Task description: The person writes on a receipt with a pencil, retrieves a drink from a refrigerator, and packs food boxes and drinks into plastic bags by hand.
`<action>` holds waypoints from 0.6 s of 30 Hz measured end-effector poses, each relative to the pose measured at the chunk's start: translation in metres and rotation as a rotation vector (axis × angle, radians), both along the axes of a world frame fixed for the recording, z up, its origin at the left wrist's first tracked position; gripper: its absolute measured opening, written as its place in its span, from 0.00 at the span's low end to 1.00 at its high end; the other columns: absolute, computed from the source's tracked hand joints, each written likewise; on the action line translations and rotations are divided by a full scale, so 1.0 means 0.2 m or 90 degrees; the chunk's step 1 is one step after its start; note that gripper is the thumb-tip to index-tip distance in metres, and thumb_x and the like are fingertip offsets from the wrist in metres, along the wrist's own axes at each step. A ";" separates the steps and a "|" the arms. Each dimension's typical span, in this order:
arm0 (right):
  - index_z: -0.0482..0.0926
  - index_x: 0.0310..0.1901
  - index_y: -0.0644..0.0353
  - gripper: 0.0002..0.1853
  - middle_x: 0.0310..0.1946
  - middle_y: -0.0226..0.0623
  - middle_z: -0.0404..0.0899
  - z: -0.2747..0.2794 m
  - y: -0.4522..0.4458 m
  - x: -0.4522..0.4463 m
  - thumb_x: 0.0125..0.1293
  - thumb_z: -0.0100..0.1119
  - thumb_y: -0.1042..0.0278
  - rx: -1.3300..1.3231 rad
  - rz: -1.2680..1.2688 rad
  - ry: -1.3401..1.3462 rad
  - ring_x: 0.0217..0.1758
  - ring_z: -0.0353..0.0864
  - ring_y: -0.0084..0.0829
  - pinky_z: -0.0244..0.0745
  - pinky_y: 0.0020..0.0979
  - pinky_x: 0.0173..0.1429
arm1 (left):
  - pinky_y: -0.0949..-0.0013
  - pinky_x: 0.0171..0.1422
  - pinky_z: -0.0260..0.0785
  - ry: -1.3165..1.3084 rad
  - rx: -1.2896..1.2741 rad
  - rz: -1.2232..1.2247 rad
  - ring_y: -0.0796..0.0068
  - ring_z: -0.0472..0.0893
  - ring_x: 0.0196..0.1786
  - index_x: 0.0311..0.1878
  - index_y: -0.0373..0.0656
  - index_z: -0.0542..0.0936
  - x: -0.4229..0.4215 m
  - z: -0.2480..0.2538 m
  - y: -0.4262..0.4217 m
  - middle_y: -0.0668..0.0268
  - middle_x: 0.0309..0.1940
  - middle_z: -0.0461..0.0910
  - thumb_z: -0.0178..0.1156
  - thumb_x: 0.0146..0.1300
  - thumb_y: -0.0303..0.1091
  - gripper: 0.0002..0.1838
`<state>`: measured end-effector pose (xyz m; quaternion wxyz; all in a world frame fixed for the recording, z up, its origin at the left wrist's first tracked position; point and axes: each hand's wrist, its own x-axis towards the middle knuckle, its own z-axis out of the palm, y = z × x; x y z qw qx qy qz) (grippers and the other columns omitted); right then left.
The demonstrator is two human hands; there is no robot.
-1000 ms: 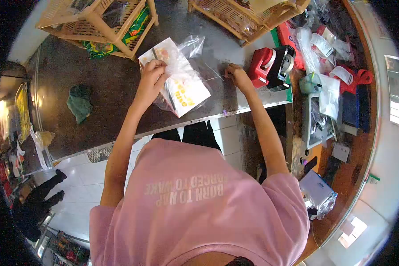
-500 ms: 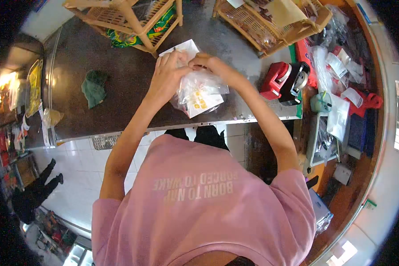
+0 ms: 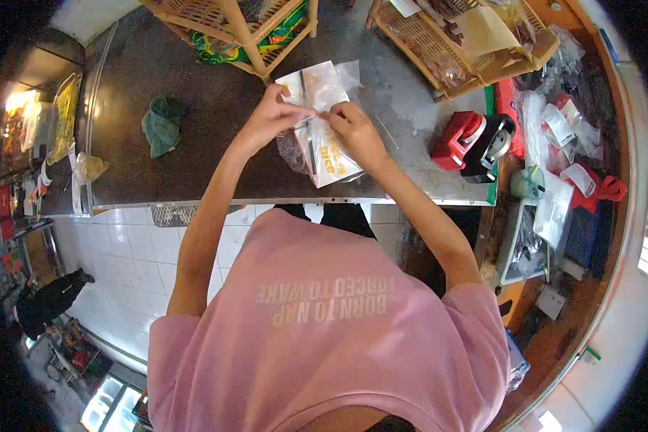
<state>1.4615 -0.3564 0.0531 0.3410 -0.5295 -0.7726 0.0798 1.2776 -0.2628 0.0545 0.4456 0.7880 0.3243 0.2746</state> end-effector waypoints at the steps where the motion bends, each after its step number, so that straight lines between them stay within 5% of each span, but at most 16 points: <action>1: 0.75 0.40 0.60 0.14 0.34 0.40 0.70 0.00 0.00 0.00 0.49 0.51 0.76 -0.006 0.000 0.011 0.38 0.72 0.39 0.70 0.33 0.43 | 0.76 0.44 0.66 0.001 0.037 -0.039 0.80 0.77 0.38 0.37 0.37 0.78 -0.01 0.03 -0.02 0.66 0.33 0.79 0.64 0.48 0.31 0.13; 3: 0.75 0.39 0.61 0.13 0.32 0.40 0.71 0.01 0.02 0.00 0.49 0.52 0.76 -0.019 0.006 0.032 0.38 0.72 0.40 0.70 0.34 0.42 | 0.74 0.48 0.64 -0.006 0.015 -0.043 0.81 0.76 0.40 0.36 0.38 0.78 -0.02 0.09 -0.10 0.67 0.32 0.80 0.62 0.50 0.30 0.10; 4: 0.75 0.39 0.60 0.12 0.32 0.40 0.71 0.02 0.03 0.00 0.49 0.53 0.76 -0.030 0.007 0.046 0.38 0.72 0.40 0.70 0.35 0.42 | 0.73 0.45 0.64 -0.048 -0.170 0.010 0.78 0.75 0.38 0.32 0.39 0.80 0.00 0.05 -0.12 0.68 0.31 0.79 0.62 0.49 0.32 0.08; 7: 0.75 0.37 0.60 0.12 0.30 0.41 0.71 0.05 0.05 0.01 0.48 0.54 0.77 -0.049 0.012 0.074 0.36 0.73 0.42 0.69 0.36 0.41 | 0.70 0.38 0.64 -0.030 0.318 0.028 0.72 0.76 0.31 0.27 0.40 0.80 0.01 0.07 -0.08 0.67 0.27 0.79 0.64 0.46 0.34 0.08; 10: 0.74 0.37 0.61 0.11 0.29 0.42 0.73 0.05 0.07 0.04 0.48 0.56 0.77 -0.102 0.014 0.082 0.35 0.74 0.42 0.70 0.36 0.39 | 0.67 0.34 0.63 -0.094 0.276 -0.076 0.67 0.76 0.28 0.26 0.41 0.79 0.08 0.05 -0.10 0.64 0.23 0.77 0.64 0.44 0.34 0.08; 12: 0.74 0.36 0.62 0.10 0.30 0.42 0.75 0.08 0.09 0.07 0.50 0.56 0.76 -0.209 0.008 0.094 0.34 0.76 0.41 0.71 0.35 0.38 | 0.67 0.35 0.65 -0.023 0.176 -0.016 0.67 0.76 0.28 0.25 0.40 0.79 0.11 0.04 -0.13 0.63 0.23 0.78 0.64 0.46 0.34 0.08; 16: 0.74 0.34 0.64 0.06 0.27 0.32 0.75 0.12 0.12 0.14 0.53 0.58 0.77 -0.301 0.064 0.190 0.32 0.73 0.19 0.69 0.23 0.36 | 0.69 0.35 0.67 0.016 0.116 0.045 0.68 0.77 0.28 0.27 0.38 0.80 0.15 0.01 -0.15 0.60 0.24 0.78 0.64 0.46 0.34 0.09; 18: 0.76 0.34 0.62 0.06 0.28 0.33 0.77 0.09 0.14 0.18 0.53 0.58 0.75 -0.347 0.124 0.250 0.32 0.76 0.23 0.71 0.25 0.37 | 0.70 0.34 0.67 -0.009 0.094 0.062 0.68 0.77 0.27 0.27 0.38 0.80 0.15 0.00 -0.16 0.60 0.24 0.78 0.64 0.47 0.34 0.09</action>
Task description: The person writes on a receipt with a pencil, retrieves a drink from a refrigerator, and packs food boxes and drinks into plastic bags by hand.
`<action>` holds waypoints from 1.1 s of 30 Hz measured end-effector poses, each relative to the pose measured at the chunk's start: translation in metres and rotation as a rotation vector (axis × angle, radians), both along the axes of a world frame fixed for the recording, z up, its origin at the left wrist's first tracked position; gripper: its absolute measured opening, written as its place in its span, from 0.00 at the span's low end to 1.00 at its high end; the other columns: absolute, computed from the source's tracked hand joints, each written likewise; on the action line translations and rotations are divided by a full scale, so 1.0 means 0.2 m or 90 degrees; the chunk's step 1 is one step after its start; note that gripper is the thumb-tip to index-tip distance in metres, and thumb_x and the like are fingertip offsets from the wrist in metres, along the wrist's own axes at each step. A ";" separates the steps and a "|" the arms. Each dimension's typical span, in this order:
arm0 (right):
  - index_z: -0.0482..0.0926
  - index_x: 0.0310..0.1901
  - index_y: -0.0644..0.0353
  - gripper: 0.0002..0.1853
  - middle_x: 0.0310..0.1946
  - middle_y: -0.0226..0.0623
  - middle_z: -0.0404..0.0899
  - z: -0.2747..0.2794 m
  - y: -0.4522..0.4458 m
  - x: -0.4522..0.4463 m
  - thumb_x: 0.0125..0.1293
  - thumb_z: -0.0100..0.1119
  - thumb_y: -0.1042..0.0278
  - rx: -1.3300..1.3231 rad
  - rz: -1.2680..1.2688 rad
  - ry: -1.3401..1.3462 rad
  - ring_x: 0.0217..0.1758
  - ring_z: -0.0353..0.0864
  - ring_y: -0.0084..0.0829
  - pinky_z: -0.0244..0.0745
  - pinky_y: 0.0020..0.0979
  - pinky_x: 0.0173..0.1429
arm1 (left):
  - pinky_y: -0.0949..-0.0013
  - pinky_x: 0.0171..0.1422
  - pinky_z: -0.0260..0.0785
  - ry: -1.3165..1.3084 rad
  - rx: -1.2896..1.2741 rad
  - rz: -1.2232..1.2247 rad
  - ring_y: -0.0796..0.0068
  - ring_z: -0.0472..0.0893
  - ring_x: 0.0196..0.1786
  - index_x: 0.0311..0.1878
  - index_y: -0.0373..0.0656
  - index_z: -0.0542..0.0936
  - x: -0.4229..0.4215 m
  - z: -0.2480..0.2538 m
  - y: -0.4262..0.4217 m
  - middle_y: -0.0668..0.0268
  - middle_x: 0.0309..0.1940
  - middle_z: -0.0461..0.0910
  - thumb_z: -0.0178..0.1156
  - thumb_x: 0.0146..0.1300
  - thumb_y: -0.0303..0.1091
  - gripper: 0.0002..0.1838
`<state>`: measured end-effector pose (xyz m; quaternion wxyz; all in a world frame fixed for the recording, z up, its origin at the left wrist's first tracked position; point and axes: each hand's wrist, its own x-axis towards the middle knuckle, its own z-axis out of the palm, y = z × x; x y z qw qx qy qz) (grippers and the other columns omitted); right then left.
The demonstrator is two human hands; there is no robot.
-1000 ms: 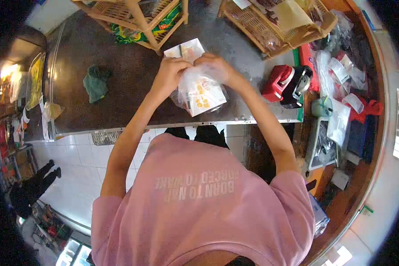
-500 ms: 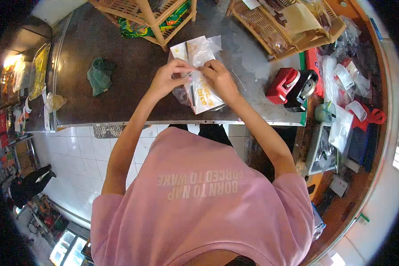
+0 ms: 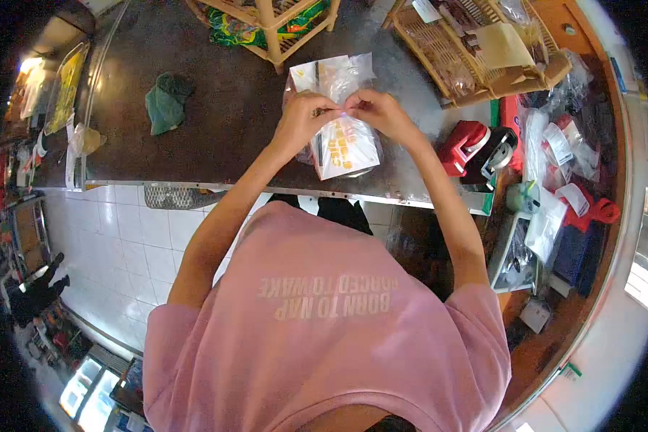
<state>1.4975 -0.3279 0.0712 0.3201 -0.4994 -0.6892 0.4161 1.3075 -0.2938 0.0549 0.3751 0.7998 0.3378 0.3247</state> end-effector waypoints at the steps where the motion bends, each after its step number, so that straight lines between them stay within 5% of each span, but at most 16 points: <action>1: 0.76 0.35 0.61 0.07 0.29 0.34 0.78 -0.02 0.01 0.01 0.53 0.58 0.74 -0.023 0.025 0.036 0.32 0.77 0.25 0.72 0.26 0.38 | 0.70 0.34 0.67 -0.017 -0.002 0.006 0.68 0.77 0.27 0.28 0.38 0.80 0.00 0.00 -0.01 0.60 0.24 0.78 0.64 0.47 0.34 0.09; 7: 0.76 0.35 0.65 0.05 0.30 0.27 0.75 -0.05 0.02 0.04 0.55 0.56 0.80 -0.101 0.024 0.078 0.35 0.72 0.17 0.69 0.19 0.39 | 0.67 0.36 0.64 -0.018 -0.054 0.036 0.65 0.74 0.29 0.26 0.36 0.80 0.01 0.01 -0.03 0.58 0.22 0.77 0.65 0.45 0.34 0.10; 19: 0.76 0.37 0.65 0.07 0.33 0.31 0.77 -0.08 0.03 0.08 0.56 0.55 0.79 -0.132 0.071 0.153 0.37 0.74 0.18 0.70 0.20 0.41 | 0.67 0.34 0.65 -0.028 -0.052 0.078 0.66 0.75 0.27 0.26 0.39 0.81 0.04 0.01 -0.06 0.59 0.21 0.78 0.66 0.43 0.34 0.09; 25: 0.79 0.33 0.63 0.05 0.28 0.32 0.79 -0.03 -0.01 0.00 0.53 0.57 0.77 -0.070 -0.088 0.007 0.31 0.75 0.19 0.70 0.22 0.38 | 0.67 0.34 0.65 -0.141 -0.064 0.204 0.66 0.74 0.26 0.26 0.43 0.82 0.10 -0.02 -0.15 0.60 0.21 0.77 0.66 0.42 0.34 0.07; 33: 0.68 0.30 0.60 0.06 0.26 0.23 0.65 -0.11 -0.06 -0.02 0.60 0.53 0.68 -0.081 -0.042 0.198 0.31 0.63 0.16 0.61 0.19 0.38 | 0.64 0.48 0.57 -0.115 0.062 0.221 0.64 0.68 0.43 0.29 0.43 0.79 0.11 -0.11 -0.17 0.61 0.31 0.70 0.62 0.46 0.32 0.06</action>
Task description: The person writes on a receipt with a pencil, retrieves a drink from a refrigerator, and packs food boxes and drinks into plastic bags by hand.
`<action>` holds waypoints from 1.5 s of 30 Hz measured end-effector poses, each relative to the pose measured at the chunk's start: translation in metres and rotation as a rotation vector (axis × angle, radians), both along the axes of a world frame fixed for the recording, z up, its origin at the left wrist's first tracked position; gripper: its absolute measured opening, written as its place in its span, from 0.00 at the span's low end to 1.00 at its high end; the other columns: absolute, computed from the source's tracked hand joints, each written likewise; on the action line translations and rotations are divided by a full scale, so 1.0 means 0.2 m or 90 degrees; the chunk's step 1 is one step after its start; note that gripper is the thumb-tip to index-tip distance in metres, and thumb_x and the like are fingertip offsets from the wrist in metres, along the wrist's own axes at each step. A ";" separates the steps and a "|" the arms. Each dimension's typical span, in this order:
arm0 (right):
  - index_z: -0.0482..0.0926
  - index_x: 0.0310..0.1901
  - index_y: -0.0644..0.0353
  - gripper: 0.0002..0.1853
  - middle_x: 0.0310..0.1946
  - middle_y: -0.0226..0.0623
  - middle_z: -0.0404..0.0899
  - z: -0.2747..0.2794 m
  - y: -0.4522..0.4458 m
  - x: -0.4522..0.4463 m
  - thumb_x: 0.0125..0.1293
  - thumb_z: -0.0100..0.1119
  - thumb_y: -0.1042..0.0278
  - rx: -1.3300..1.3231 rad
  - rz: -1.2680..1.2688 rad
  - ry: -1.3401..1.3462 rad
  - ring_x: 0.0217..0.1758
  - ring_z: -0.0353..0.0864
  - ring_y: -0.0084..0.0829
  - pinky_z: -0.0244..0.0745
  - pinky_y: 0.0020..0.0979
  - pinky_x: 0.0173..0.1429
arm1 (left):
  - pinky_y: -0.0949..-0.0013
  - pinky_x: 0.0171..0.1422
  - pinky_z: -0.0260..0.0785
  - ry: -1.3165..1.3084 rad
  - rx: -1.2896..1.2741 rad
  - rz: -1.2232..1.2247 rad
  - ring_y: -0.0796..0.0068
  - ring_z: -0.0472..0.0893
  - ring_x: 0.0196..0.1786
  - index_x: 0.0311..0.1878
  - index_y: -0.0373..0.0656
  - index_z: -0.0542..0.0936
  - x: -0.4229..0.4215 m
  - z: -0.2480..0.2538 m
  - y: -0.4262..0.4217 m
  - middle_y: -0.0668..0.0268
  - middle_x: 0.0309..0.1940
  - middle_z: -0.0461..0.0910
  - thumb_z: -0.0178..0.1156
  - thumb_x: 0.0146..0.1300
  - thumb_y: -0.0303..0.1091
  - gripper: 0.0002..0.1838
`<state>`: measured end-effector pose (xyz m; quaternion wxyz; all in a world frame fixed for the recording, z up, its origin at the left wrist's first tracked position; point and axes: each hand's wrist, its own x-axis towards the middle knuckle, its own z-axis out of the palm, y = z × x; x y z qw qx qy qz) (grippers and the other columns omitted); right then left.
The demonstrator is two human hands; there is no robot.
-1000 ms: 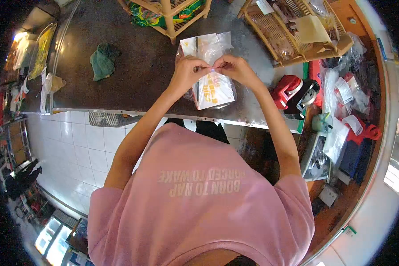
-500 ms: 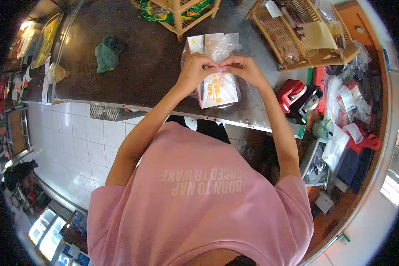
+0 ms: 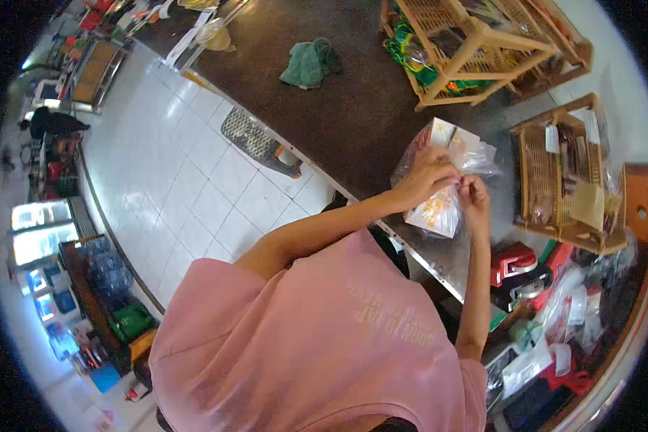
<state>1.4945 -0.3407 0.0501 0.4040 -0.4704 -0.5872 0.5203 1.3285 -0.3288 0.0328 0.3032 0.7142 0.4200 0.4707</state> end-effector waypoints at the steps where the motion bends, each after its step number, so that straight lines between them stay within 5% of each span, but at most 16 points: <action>1: 0.67 0.30 0.59 0.07 0.26 0.22 0.63 0.02 -0.02 0.00 0.62 0.52 0.67 -0.028 0.015 0.052 0.31 0.61 0.16 0.59 0.18 0.37 | 0.64 0.48 0.57 0.007 0.007 0.017 0.63 0.67 0.43 0.29 0.43 0.78 -0.02 0.06 -0.01 0.61 0.32 0.68 0.61 0.47 0.31 0.06; 8: 0.65 0.28 0.60 0.07 0.26 0.26 0.63 -0.02 -0.02 0.10 0.58 0.52 0.72 0.010 0.163 -0.105 0.30 0.62 0.22 0.59 0.20 0.38 | 0.65 0.49 0.58 0.016 0.021 0.018 0.63 0.67 0.43 0.30 0.43 0.77 -0.03 0.06 -0.01 0.62 0.35 0.66 0.64 0.43 0.31 0.09; 12: 0.71 0.34 0.64 0.08 0.29 0.38 0.71 0.50 0.01 -0.08 0.52 0.56 0.74 0.145 0.264 -0.495 0.35 0.71 0.36 0.65 0.29 0.43 | 0.64 0.47 0.62 -0.131 -0.101 -0.002 0.62 0.70 0.41 0.33 0.43 0.76 -0.25 0.18 0.06 0.61 0.36 0.70 0.64 0.43 0.33 0.13; 13: 0.73 0.36 0.65 0.09 0.30 0.42 0.74 0.70 -0.01 -0.25 0.52 0.57 0.74 0.203 0.222 -0.598 0.36 0.73 0.39 0.66 0.31 0.44 | 0.65 0.47 0.65 -0.010 -0.038 0.108 0.64 0.72 0.43 0.36 0.43 0.76 -0.45 0.27 0.10 0.60 0.38 0.72 0.62 0.45 0.31 0.12; 14: 0.75 0.35 0.64 0.08 0.30 0.41 0.75 0.82 0.02 -0.42 0.51 0.57 0.75 0.202 0.187 -0.493 0.35 0.74 0.39 0.67 0.31 0.43 | 0.65 0.47 0.64 -0.021 -0.018 0.234 0.61 0.73 0.42 0.37 0.39 0.73 -0.66 0.32 0.14 0.59 0.35 0.73 0.60 0.48 0.31 0.13; 15: 0.77 0.34 0.64 0.07 0.29 0.41 0.76 0.87 0.10 -0.62 0.51 0.58 0.75 0.204 0.151 -0.389 0.34 0.75 0.38 0.68 0.31 0.41 | 0.67 0.43 0.66 -0.130 -0.165 0.383 0.66 0.75 0.37 0.36 0.39 0.74 -0.89 0.40 0.18 0.61 0.33 0.74 0.60 0.49 0.31 0.11; 16: 0.77 0.33 0.64 0.06 0.29 0.41 0.77 0.87 0.17 -0.84 0.52 0.57 0.75 0.246 0.140 -0.315 0.33 0.75 0.37 0.68 0.30 0.40 | 0.69 0.39 0.67 -0.021 0.003 0.558 0.71 0.75 0.33 0.34 0.39 0.75 -1.22 0.26 0.30 0.64 0.30 0.76 0.59 0.53 0.32 0.08; 19: 0.78 0.33 0.64 0.07 0.26 0.34 0.78 0.66 0.65 -1.51 0.57 0.56 0.70 0.128 0.251 -0.092 0.29 0.75 0.23 0.69 0.24 0.35 | 0.77 0.31 0.64 -0.358 0.062 0.792 0.80 0.72 0.26 0.31 0.38 0.76 -2.17 -0.02 0.48 0.68 0.22 0.74 0.61 0.55 0.39 0.12; 23: 0.80 0.32 0.62 0.12 0.22 0.35 0.78 0.23 1.38 -2.54 0.57 0.56 0.60 0.069 0.248 0.095 0.24 0.76 0.23 0.71 0.25 0.30 | 0.79 0.22 0.61 -0.506 -0.182 0.729 0.82 0.69 0.18 0.26 0.39 0.77 -2.73 -0.03 0.61 0.70 0.16 0.71 0.63 0.51 0.47 0.18; 25: 0.80 0.34 0.64 0.15 0.23 0.36 0.77 0.04 1.63 -3.00 0.55 0.58 0.58 0.270 0.195 -0.118 0.28 0.75 0.23 0.71 0.27 0.36 | 0.79 0.19 0.59 -0.509 -0.240 0.717 0.83 0.68 0.16 0.24 0.39 0.78 -2.88 -0.12 0.70 0.71 0.14 0.71 0.64 0.49 0.50 0.20; 30: 0.81 0.28 0.63 0.17 0.24 0.38 0.80 -0.15 1.78 -3.57 0.46 0.65 0.54 0.191 0.251 -0.347 0.28 0.79 0.28 0.71 0.29 0.34 | 0.80 0.20 0.56 -0.500 -0.189 0.802 0.84 0.67 0.17 0.22 0.38 0.77 -2.94 -0.06 0.82 0.71 0.15 0.72 0.63 0.52 0.42 0.15; 34: 0.80 0.21 0.63 0.14 0.17 0.35 0.77 -0.10 1.72 -3.50 0.45 0.65 0.58 0.214 0.261 -0.201 0.22 0.75 0.20 0.67 0.23 0.27 | 0.82 0.23 0.56 -0.478 -0.126 0.816 0.85 0.65 0.17 0.21 0.38 0.77 -3.02 -0.09 0.78 0.73 0.16 0.71 0.62 0.53 0.35 0.11; 41: 0.73 0.30 0.58 0.06 0.25 0.22 0.71 0.20 1.35 -3.04 0.60 0.56 0.65 0.033 0.389 0.158 0.31 0.70 0.15 0.65 0.18 0.36 | 0.81 0.33 0.58 -0.528 -0.081 0.465 0.86 0.67 0.28 0.28 0.39 0.74 -2.86 0.27 0.73 0.73 0.25 0.74 0.54 0.59 0.36 0.10; 43: 0.73 0.29 0.60 0.05 0.27 0.23 0.72 0.28 1.25 -2.89 0.56 0.58 0.71 -0.001 0.323 0.200 0.32 0.70 0.15 0.66 0.18 0.35 | 0.81 0.36 0.58 -0.400 -0.140 0.391 0.87 0.68 0.31 0.33 0.37 0.76 -2.79 0.39 0.67 0.72 0.29 0.75 0.51 0.61 0.36 0.11; 45: 0.73 0.28 0.61 0.04 0.27 0.24 0.73 0.36 1.17 -2.72 0.54 0.59 0.74 0.023 0.263 0.221 0.32 0.70 0.15 0.66 0.19 0.34 | 0.81 0.35 0.59 -0.455 -0.206 0.305 0.86 0.68 0.31 0.37 0.36 0.76 -2.67 0.47 0.64 0.71 0.31 0.76 0.49 0.62 0.36 0.12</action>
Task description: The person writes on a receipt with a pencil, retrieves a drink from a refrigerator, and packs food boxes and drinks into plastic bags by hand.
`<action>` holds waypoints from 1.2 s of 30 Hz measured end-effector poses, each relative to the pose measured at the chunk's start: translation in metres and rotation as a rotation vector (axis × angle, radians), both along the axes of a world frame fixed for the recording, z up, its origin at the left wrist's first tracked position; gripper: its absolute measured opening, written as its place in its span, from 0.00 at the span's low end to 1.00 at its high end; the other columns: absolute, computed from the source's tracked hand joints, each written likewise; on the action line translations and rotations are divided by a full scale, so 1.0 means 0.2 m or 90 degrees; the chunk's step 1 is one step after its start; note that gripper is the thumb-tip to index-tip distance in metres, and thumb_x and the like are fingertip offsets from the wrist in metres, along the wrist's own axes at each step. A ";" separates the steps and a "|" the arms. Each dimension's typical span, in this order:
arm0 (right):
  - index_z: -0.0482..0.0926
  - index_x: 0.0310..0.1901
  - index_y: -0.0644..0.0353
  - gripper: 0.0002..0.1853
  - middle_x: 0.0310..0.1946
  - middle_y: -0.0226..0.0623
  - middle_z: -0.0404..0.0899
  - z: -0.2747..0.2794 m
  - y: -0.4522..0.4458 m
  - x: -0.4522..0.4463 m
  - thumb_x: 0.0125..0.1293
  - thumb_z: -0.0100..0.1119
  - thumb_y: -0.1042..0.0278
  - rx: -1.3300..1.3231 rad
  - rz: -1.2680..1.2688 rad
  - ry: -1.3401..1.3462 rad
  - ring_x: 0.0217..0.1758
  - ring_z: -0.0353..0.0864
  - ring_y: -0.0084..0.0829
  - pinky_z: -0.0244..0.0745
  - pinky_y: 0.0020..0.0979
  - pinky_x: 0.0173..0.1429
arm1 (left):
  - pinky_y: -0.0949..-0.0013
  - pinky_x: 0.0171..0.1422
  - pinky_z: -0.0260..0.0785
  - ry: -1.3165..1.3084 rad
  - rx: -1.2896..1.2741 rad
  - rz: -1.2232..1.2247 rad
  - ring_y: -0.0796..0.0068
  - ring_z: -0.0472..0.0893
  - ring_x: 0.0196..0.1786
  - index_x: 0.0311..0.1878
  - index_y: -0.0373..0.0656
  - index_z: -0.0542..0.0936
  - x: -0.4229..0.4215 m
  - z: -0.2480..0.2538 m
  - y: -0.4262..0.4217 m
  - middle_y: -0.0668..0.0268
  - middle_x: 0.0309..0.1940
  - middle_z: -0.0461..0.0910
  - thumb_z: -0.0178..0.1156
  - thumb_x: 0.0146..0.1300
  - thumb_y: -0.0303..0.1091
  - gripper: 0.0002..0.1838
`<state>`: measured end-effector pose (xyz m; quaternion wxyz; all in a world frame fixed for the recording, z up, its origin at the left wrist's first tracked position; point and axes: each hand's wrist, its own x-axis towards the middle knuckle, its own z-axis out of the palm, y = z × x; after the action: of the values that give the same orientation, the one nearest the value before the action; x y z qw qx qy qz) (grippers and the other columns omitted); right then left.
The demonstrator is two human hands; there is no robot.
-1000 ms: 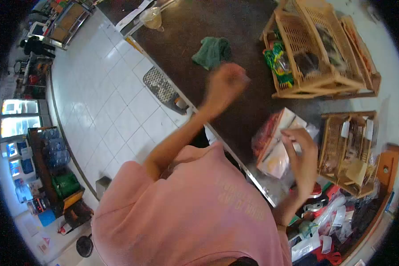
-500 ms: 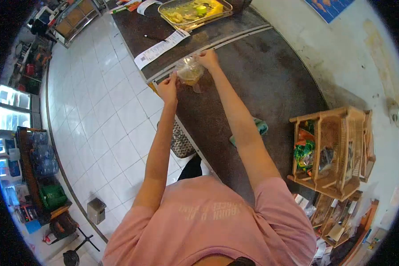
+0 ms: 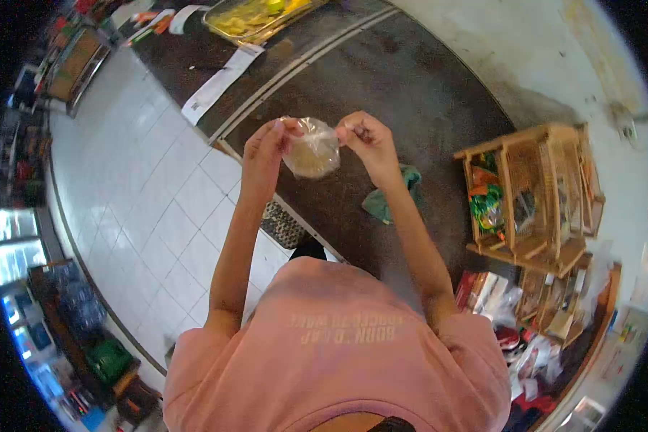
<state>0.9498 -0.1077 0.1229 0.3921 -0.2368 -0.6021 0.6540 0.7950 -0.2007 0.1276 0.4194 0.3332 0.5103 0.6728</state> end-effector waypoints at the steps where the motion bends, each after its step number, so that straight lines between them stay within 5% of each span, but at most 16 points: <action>1: 0.73 0.27 0.61 0.05 0.27 0.24 0.73 0.05 -0.05 0.08 0.54 0.60 0.74 0.034 -0.030 0.006 0.31 0.70 0.15 0.66 0.19 0.34 | 0.82 0.35 0.59 -0.037 -0.010 -0.046 0.86 0.69 0.31 0.39 0.36 0.77 0.07 0.04 -0.02 0.70 0.32 0.77 0.48 0.62 0.35 0.13; 2: 0.73 0.27 0.61 0.05 0.26 0.24 0.73 0.07 -0.10 0.16 0.53 0.60 0.74 0.068 -0.061 0.010 0.31 0.70 0.15 0.66 0.19 0.34 | 0.80 0.35 0.62 0.015 -0.021 -0.094 0.85 0.70 0.32 0.45 0.37 0.76 0.16 0.09 -0.04 0.69 0.35 0.78 0.52 0.60 0.32 0.13; 7: 0.73 0.26 0.60 0.05 0.22 0.23 0.72 0.09 -0.41 0.64 0.53 0.61 0.73 0.056 -0.137 -0.142 0.27 0.69 0.16 0.64 0.19 0.33 | 0.78 0.32 0.65 0.277 0.121 -0.278 0.83 0.72 0.28 0.34 0.39 0.79 0.57 -0.01 -0.09 0.68 0.29 0.77 0.60 0.47 0.20 0.09; 8: 0.73 0.26 0.60 0.05 0.23 0.23 0.72 0.07 -0.48 0.75 0.53 0.61 0.73 -0.003 -0.150 -0.137 0.27 0.69 0.16 0.64 0.18 0.33 | 0.79 0.28 0.64 0.238 0.213 -0.292 0.82 0.72 0.27 0.29 0.37 0.78 0.67 -0.05 -0.10 0.68 0.25 0.75 0.60 0.47 0.20 0.05; 11: 0.73 0.26 0.59 0.05 0.24 0.23 0.72 0.02 -0.66 1.03 0.53 0.60 0.72 -0.055 -0.238 -0.101 0.29 0.68 0.15 0.64 0.18 0.35 | 0.80 0.27 0.62 0.268 0.144 -0.480 0.82 0.72 0.26 0.28 0.36 0.77 0.95 -0.06 -0.15 0.69 0.25 0.74 0.59 0.48 0.19 0.04; 16: 0.69 0.28 0.58 0.08 0.26 0.22 0.67 -0.10 -0.87 1.40 0.60 0.55 0.65 -0.062 -0.396 -0.134 0.30 0.65 0.15 0.62 0.18 0.35 | 0.79 0.27 0.62 -0.057 -0.022 -0.743 0.84 0.70 0.25 0.42 0.41 0.72 1.33 -0.25 -0.22 0.71 0.29 0.72 0.53 0.59 0.32 0.08; 19: 0.68 0.30 0.58 0.09 0.25 0.22 0.66 -0.19 -0.96 1.55 0.62 0.51 0.63 -0.056 -0.454 -0.206 0.29 0.64 0.14 0.62 0.19 0.33 | 0.80 0.22 0.57 -0.233 -0.260 -0.813 0.84 0.68 0.22 0.42 0.42 0.72 1.46 -0.25 -0.26 0.71 0.26 0.71 0.53 0.60 0.35 0.10; 23: 0.66 0.32 0.59 0.10 0.24 0.24 0.65 -0.21 -1.00 1.68 0.64 0.49 0.61 -0.017 -0.439 -0.246 0.28 0.65 0.15 0.63 0.20 0.30 | 0.81 0.19 0.55 0.260 -0.157 -1.116 0.85 0.65 0.17 0.43 0.40 0.72 1.60 -0.15 -0.21 0.74 0.20 0.66 0.47 0.63 0.43 0.16; 26: 0.69 0.36 0.60 0.07 0.26 0.25 0.69 -0.14 -1.05 1.94 0.61 0.52 0.67 0.059 -0.544 -0.290 0.27 0.67 0.17 0.64 0.20 0.30 | 0.80 0.18 0.56 -0.234 -0.345 -0.951 0.83 0.65 0.15 0.50 0.38 0.71 1.66 -0.22 -0.19 0.72 0.20 0.69 0.47 0.63 0.44 0.20; 27: 0.70 0.36 0.61 0.06 0.26 0.26 0.70 -0.02 -1.13 2.08 0.60 0.53 0.68 0.035 -0.645 -0.223 0.27 0.68 0.17 0.65 0.20 0.30 | 0.79 0.18 0.56 -0.274 -0.337 -0.919 0.83 0.65 0.15 0.52 0.38 0.69 1.68 -0.22 -0.20 0.71 0.21 0.69 0.47 0.63 0.43 0.21; 29: 0.73 0.36 0.62 0.07 0.26 0.29 0.73 0.09 -1.29 2.41 0.57 0.56 0.71 0.026 -0.861 -0.366 0.27 0.69 0.19 0.66 0.21 0.31 | 0.79 0.18 0.57 -0.349 -0.328 -0.851 0.82 0.65 0.16 0.55 0.37 0.67 1.72 -0.21 -0.25 0.70 0.21 0.71 0.46 0.63 0.43 0.23; 30: 0.74 0.35 0.63 0.08 0.27 0.33 0.75 0.00 -1.35 2.61 0.55 0.58 0.71 0.032 -0.892 -0.471 0.28 0.71 0.23 0.67 0.24 0.32 | 0.76 0.25 0.66 -0.405 -0.282 -0.922 0.76 0.72 0.20 0.60 0.39 0.61 1.73 -0.22 -0.26 0.58 0.34 0.76 0.43 0.64 0.45 0.26; 33: 0.74 0.36 0.65 0.11 0.34 0.46 0.75 -0.51 -1.53 2.93 0.53 0.59 0.70 0.050 -0.841 -0.766 0.36 0.74 0.39 0.69 0.34 0.39 | 0.68 0.39 0.71 -0.365 -0.300 -0.838 0.65 0.79 0.29 0.65 0.46 0.52 1.91 -0.02 -0.40 0.45 0.50 0.69 0.37 0.65 0.47 0.28; 34: 0.74 0.38 0.66 0.12 0.38 0.50 0.74 -0.71 -1.56 3.00 0.53 0.58 0.70 0.063 -0.792 -0.860 0.40 0.74 0.45 0.69 0.38 0.42 | 0.60 0.51 0.68 -0.369 -0.274 -0.845 0.54 0.79 0.38 0.67 0.51 0.46 1.93 -0.08 -0.39 0.40 0.59 0.56 0.33 0.64 0.45 0.28; 35: 0.73 0.34 0.68 0.12 0.37 0.53 0.73 -0.92 -1.58 3.04 0.52 0.58 0.68 0.047 -0.713 -0.964 0.41 0.72 0.50 0.67 0.42 0.45 | 0.60 0.50 0.69 -0.287 -0.264 -0.847 0.54 0.79 0.38 0.67 0.51 0.45 1.94 -0.10 -0.39 0.41 0.58 0.58 0.32 0.64 0.44 0.28; 36: 0.73 0.34 0.67 0.11 0.38 0.53 0.73 -0.94 -1.56 3.02 0.52 0.57 0.69 -0.065 -0.749 -0.878 0.42 0.72 0.50 0.67 0.42 0.43 | 0.60 0.50 0.70 -0.203 -0.258 -0.844 0.53 0.79 0.38 0.67 0.51 0.44 1.95 -0.11 -0.39 0.41 0.58 0.59 0.31 0.64 0.43 0.28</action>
<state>1.5542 -0.4201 -0.0658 0.2045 -0.8619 -0.4557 0.0871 1.1854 -0.2785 0.1047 0.8635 0.3867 0.2476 0.2083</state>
